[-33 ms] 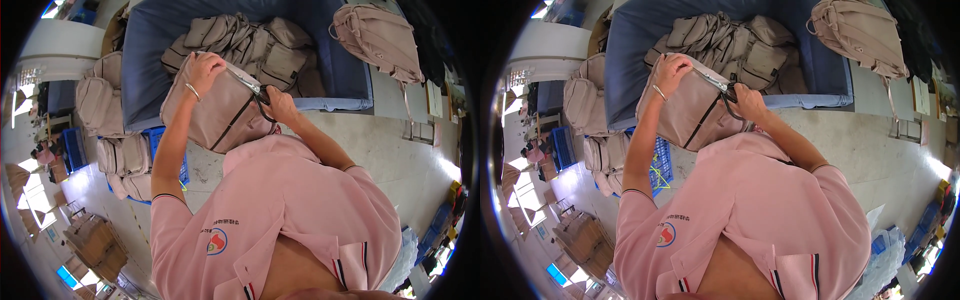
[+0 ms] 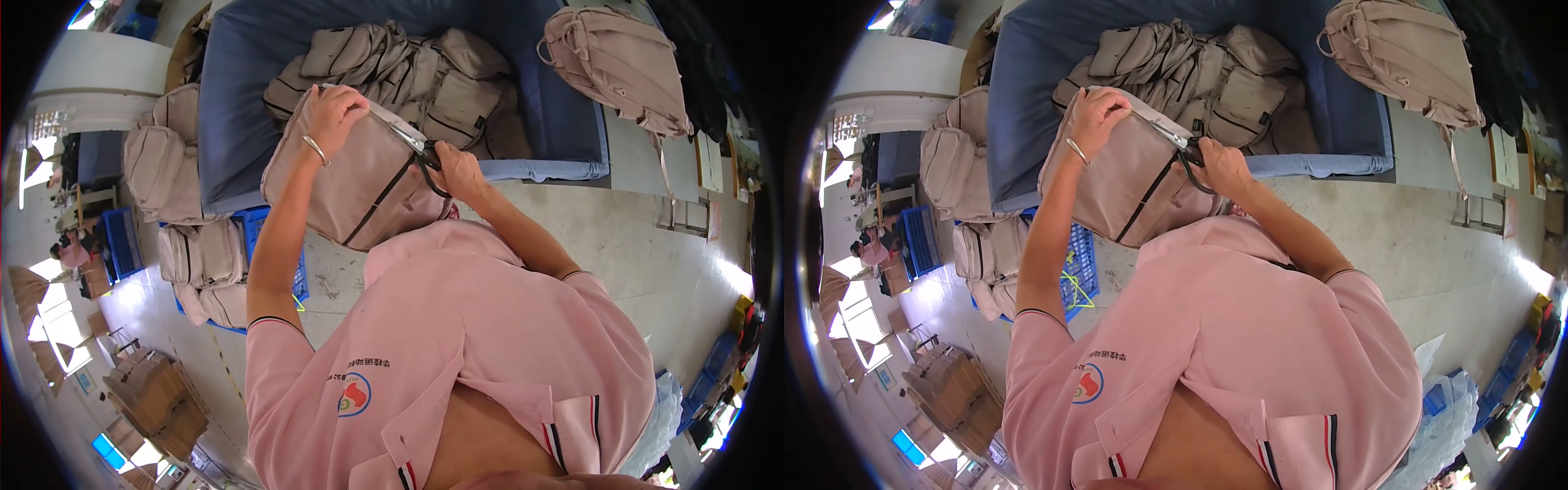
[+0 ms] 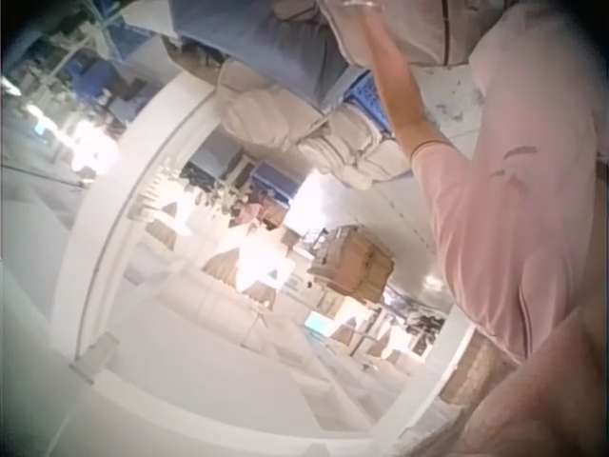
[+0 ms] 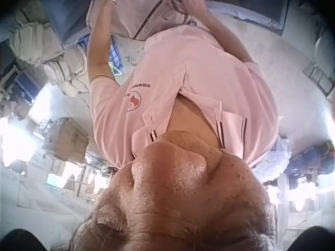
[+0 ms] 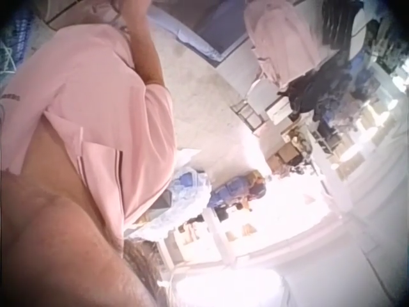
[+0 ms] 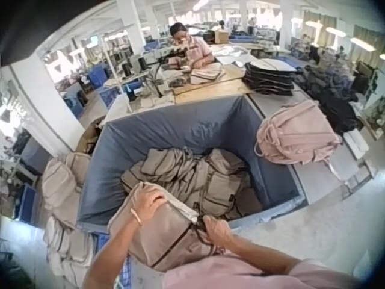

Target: The recorder uses scissors to trim loose threads from several manufactured backpack panels and then organizes them into bins.

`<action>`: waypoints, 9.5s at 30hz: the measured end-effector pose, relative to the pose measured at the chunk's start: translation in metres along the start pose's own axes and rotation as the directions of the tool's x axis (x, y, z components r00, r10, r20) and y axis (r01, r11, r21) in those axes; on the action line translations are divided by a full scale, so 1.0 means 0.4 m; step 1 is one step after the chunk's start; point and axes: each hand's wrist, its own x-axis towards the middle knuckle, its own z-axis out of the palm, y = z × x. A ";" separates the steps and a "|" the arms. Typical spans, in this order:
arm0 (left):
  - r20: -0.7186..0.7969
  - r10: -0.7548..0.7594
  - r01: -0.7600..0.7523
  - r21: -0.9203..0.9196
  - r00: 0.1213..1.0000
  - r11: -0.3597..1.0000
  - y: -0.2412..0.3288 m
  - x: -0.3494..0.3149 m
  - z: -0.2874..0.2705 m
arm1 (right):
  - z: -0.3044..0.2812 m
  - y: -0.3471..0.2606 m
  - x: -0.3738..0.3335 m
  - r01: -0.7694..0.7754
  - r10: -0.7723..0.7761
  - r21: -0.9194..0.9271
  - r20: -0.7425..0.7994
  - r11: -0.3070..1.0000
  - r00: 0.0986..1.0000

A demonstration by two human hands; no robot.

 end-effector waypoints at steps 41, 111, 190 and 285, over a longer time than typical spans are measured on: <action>-0.315 -0.885 -0.298 -0.857 -0.342 0.421 -0.046 -1.173 -0.271 | 0.429 -0.737 0.152 0.094 -0.231 0.455 0.255 0.886 0.939; -0.632 -0.773 0.904 -0.294 0.058 0.309 -0.884 -1.307 -0.307 | 0.379 -0.333 0.200 -0.589 0.571 -0.146 -0.151 0.795 0.807; -0.377 -0.245 0.292 0.074 0.893 0.953 -0.271 -0.507 -0.192 | 0.381 -0.391 -0.025 -0.433 0.720 0.757 -0.069 0.489 0.691; -0.099 -0.148 0.128 -0.186 0.984 0.974 -0.269 -0.486 -0.672 | 0.264 -0.515 -0.120 -0.517 0.644 0.394 -0.349 0.760 0.680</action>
